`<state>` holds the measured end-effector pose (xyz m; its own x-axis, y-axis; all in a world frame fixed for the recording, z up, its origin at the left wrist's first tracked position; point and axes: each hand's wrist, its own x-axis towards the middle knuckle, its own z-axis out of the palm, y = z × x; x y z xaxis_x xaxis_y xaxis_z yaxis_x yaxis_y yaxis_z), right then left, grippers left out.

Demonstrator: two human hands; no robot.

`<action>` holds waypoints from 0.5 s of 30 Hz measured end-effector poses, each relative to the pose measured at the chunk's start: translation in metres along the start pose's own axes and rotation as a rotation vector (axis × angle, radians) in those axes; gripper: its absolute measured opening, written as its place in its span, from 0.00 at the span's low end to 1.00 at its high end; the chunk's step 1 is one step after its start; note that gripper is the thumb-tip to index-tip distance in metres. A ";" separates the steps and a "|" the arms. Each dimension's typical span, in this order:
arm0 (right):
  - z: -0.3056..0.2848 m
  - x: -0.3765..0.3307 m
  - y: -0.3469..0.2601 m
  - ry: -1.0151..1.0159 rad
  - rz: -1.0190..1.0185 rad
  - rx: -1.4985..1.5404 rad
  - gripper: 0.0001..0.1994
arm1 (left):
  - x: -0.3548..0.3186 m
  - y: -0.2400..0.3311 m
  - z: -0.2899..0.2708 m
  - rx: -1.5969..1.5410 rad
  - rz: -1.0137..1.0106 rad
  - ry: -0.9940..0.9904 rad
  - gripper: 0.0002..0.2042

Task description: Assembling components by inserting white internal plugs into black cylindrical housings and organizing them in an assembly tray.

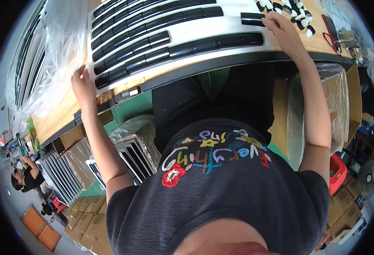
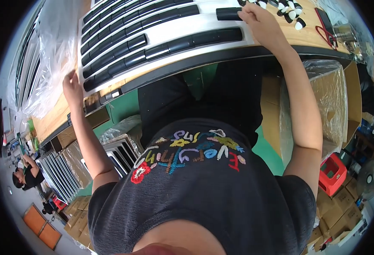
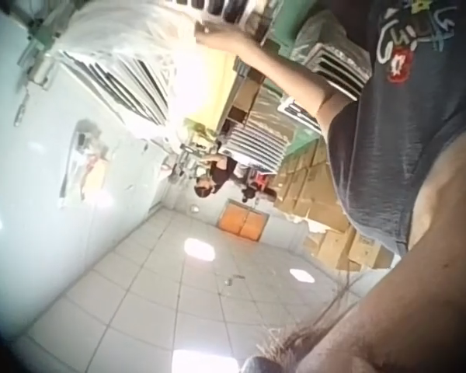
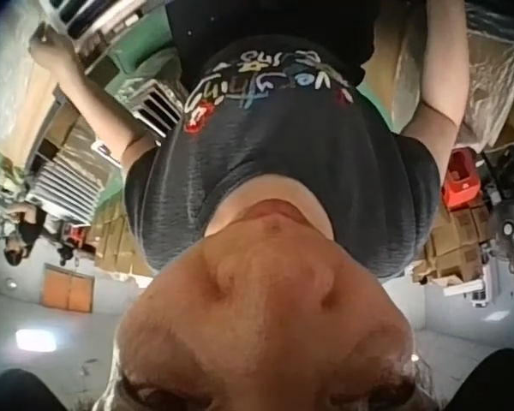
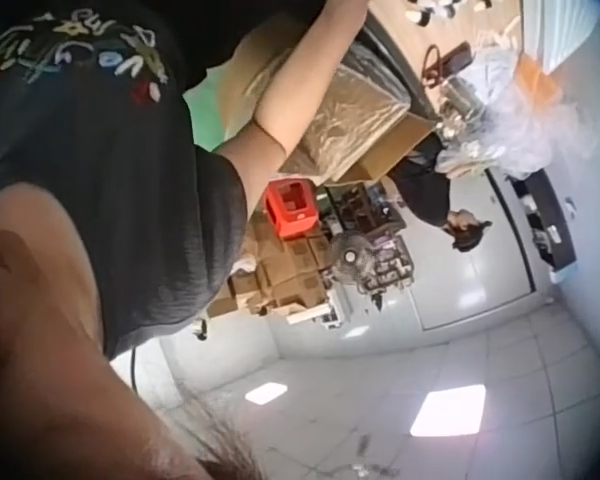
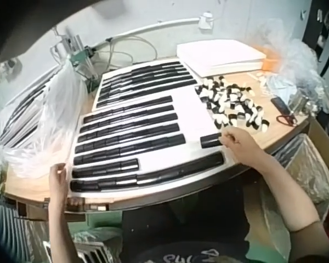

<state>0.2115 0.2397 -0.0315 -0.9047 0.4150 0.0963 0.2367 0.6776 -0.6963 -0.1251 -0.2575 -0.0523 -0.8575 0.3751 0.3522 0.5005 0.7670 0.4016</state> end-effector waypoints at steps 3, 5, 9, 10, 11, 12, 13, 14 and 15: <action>0.020 0.005 -0.001 -0.011 0.007 -0.021 0.13 | -0.011 -0.011 -0.006 0.049 -0.135 -0.112 0.14; 0.018 0.009 -0.002 -0.060 0.081 0.005 0.14 | -0.017 -0.026 -0.005 -0.279 -0.188 -0.171 0.15; 0.001 0.011 0.016 -0.128 0.020 -0.049 0.14 | -0.024 -0.009 -0.009 -0.398 -0.240 -0.277 0.11; -0.002 0.009 0.022 -0.110 0.000 -0.040 0.14 | -0.029 -0.002 -0.010 -0.463 -0.267 -0.302 0.10; -0.004 0.006 0.027 -0.090 -0.019 -0.032 0.13 | -0.030 0.004 -0.013 -0.414 -0.309 -0.363 0.12; -0.010 0.004 0.023 -0.151 0.101 0.007 0.13 | -0.033 0.009 -0.014 -0.390 -0.285 -0.345 0.12; -0.008 0.004 0.022 -0.153 0.097 0.009 0.13 | -0.034 0.012 -0.014 -0.368 -0.259 -0.328 0.12; -0.006 0.004 0.022 -0.142 0.075 0.036 0.13 | -0.034 0.010 -0.017 -0.366 -0.260 -0.326 0.12; -0.008 0.002 0.022 -0.124 0.063 0.056 0.12 | -0.031 0.012 -0.018 -0.298 -0.234 -0.326 0.12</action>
<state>0.2176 0.2597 -0.0409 -0.9262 0.3754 -0.0353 0.2778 0.6162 -0.7370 -0.0902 -0.2690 -0.0432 -0.9199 0.3903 -0.0394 0.2619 0.6858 0.6790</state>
